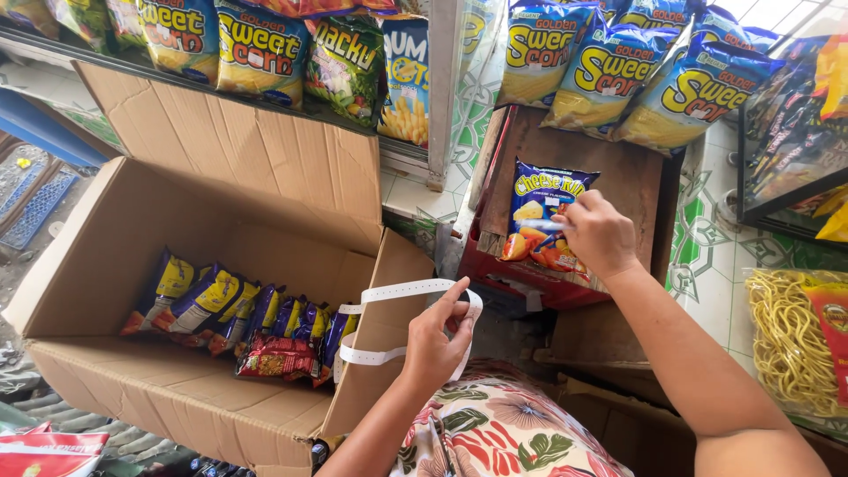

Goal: The person takes snack bags out of a cardboard box, measures each bag with a white paper measuring strip, marks the strip with a pen, and places the measured bags on the store shelf. They repeat this for multiple bags, occasionally reaching into the box to retrieve the next one.

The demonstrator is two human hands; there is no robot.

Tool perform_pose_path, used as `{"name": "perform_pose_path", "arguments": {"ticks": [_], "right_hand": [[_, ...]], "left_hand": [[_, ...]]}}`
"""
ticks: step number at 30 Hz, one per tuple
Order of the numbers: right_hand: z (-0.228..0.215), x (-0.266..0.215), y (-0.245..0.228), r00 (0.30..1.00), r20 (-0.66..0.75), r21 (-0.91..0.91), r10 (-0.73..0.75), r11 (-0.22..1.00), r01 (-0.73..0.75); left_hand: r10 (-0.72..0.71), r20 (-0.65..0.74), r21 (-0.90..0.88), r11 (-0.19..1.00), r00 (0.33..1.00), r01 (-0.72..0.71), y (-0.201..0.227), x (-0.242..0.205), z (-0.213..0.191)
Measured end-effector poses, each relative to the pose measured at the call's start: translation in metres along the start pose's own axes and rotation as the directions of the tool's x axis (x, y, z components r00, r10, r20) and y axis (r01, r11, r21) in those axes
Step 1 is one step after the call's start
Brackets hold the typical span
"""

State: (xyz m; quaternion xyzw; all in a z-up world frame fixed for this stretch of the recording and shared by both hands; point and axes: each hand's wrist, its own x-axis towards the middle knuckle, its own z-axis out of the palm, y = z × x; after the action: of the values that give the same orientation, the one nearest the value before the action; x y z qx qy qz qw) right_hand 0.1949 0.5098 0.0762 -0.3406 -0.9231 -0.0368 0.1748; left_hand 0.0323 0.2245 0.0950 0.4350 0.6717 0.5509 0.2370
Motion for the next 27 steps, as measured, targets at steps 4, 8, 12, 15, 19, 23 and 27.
{"name": "perform_pose_path", "arguments": {"ticks": [4, 8, 12, 15, 19, 23, 27], "right_hand": [[0.043, 0.020, 0.043, 0.950, -0.110, 0.241, 0.293, 0.935, -0.261], [0.099, 0.049, 0.100, 0.601, 0.447, 0.606, 0.663, 0.269, -0.748], [0.140, 0.070, 0.126, 0.537, 0.692, 0.658, 0.483, -0.116, -0.744], [0.090, 0.090, 0.093, 0.608, 0.651, 0.698, 0.454, -0.045, -0.714], [0.041, 0.132, 0.067, 0.749, 0.483, 0.850, 0.454, -0.039, -0.525], [0.050, 0.185, 0.088, 0.833, 0.270, 0.943, 0.484, 0.041, -0.330], [0.112, 0.230, 0.121, 0.890, -0.067, 0.995, 0.450, 0.092, 0.029]], "left_hand": [[0.018, -0.009, -0.066, 0.998, 1.000, -0.019, 0.001, 0.001, -0.001], [0.057, 0.053, -0.087, 0.995, 0.997, -0.053, 0.004, -0.001, -0.005], [0.043, 0.245, -0.088, 0.996, 0.969, -0.022, 0.010, -0.007, -0.026], [-0.001, 0.298, -0.042, 0.999, 0.955, 0.015, 0.014, -0.017, -0.048], [-0.050, 0.255, -0.049, 0.997, 0.966, 0.064, 0.026, -0.026, -0.068], [-0.125, 0.196, -0.033, 0.990, 0.973, 0.134, 0.029, -0.034, -0.071], [-0.113, 0.104, -0.095, 0.988, 0.988, 0.123, 0.029, -0.037, -0.066]]}}
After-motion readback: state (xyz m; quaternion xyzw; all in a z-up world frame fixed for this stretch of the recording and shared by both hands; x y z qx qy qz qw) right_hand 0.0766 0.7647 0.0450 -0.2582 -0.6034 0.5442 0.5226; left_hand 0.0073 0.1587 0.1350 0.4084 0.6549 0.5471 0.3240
